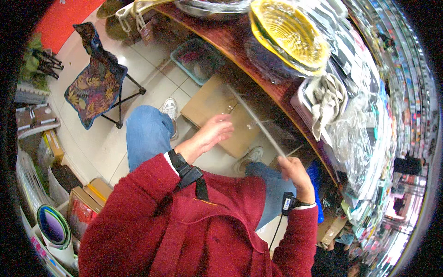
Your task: The person sits on the floor and wipes the surfaces of several small rectangular boxes with a cloth. They rotate each box to clean multiple sides, then place it back into a cardboard box. The person also wipes the interior of the cardboard box and a metal frame before returning the cloth to a basket.
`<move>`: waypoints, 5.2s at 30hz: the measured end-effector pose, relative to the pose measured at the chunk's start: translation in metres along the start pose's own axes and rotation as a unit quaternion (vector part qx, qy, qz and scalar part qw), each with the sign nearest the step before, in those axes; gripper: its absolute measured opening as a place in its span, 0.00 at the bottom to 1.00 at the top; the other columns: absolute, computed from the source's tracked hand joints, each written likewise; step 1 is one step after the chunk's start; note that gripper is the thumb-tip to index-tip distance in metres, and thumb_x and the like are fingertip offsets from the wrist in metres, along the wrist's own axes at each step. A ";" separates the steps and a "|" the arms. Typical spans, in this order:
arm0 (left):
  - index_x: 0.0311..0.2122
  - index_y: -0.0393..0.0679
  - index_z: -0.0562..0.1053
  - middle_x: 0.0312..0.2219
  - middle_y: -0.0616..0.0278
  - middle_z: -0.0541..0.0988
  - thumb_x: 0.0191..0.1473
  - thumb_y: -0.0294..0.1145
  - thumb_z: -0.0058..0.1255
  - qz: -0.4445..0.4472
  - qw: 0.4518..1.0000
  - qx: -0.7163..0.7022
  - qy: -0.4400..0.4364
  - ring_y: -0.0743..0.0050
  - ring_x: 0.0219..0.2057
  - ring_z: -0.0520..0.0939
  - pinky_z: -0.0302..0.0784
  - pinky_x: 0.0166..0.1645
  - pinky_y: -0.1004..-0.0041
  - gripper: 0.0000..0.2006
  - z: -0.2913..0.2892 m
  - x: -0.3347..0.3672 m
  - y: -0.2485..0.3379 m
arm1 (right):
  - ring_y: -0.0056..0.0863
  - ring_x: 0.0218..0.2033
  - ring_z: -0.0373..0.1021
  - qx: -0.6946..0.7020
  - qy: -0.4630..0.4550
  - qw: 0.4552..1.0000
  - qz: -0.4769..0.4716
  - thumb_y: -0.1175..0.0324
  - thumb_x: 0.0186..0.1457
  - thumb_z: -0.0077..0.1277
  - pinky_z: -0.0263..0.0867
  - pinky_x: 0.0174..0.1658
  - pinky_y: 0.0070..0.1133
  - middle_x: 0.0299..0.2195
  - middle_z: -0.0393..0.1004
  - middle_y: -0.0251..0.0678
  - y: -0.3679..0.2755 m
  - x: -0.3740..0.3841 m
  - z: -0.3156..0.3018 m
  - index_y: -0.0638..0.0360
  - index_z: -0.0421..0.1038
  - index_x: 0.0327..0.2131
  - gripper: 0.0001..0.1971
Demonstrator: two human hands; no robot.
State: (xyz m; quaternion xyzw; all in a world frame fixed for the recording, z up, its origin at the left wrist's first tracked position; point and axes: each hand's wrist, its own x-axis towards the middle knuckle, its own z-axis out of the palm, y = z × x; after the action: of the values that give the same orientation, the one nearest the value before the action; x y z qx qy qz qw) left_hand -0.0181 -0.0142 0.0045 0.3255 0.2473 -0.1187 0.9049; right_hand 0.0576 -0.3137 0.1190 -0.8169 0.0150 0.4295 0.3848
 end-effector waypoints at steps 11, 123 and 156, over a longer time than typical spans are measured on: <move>0.62 0.32 0.54 0.51 0.47 0.70 0.46 0.30 0.53 0.097 0.992 0.042 0.075 0.56 0.53 0.70 0.66 0.57 0.67 0.38 -0.005 -0.007 0.055 | 0.17 0.11 0.52 -0.034 0.011 0.998 -0.042 0.55 0.61 0.47 0.51 0.16 0.19 0.12 0.53 0.23 -0.021 0.044 0.079 0.52 0.57 0.19 0.21; 0.59 0.37 0.62 0.55 0.53 0.68 0.52 0.30 0.51 0.089 0.984 0.125 0.092 0.67 0.51 0.72 0.70 0.52 0.71 0.28 -0.030 0.016 0.051 | 0.49 0.50 0.66 -0.329 0.194 0.865 -0.325 0.70 0.49 0.54 0.64 0.52 0.37 0.46 0.71 0.46 -0.004 0.245 0.159 0.54 0.71 0.47 0.19; 0.54 0.40 0.66 0.50 0.63 0.72 0.56 0.26 0.49 0.119 0.985 -0.088 0.083 0.75 0.48 0.73 0.69 0.51 0.75 0.20 -0.076 -0.038 0.113 | 0.44 0.58 0.61 -0.306 0.171 0.885 -0.307 0.57 0.56 0.49 0.57 0.60 0.33 0.56 0.65 0.49 -0.139 0.416 0.177 0.55 0.61 0.58 0.28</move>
State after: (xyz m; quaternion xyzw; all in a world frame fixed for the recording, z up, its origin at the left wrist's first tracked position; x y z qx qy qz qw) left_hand -0.0357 0.1228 0.0340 0.2810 0.2905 0.0397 0.9138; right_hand 0.2471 0.0251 -0.1516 -0.9186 -0.3031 0.1263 0.2199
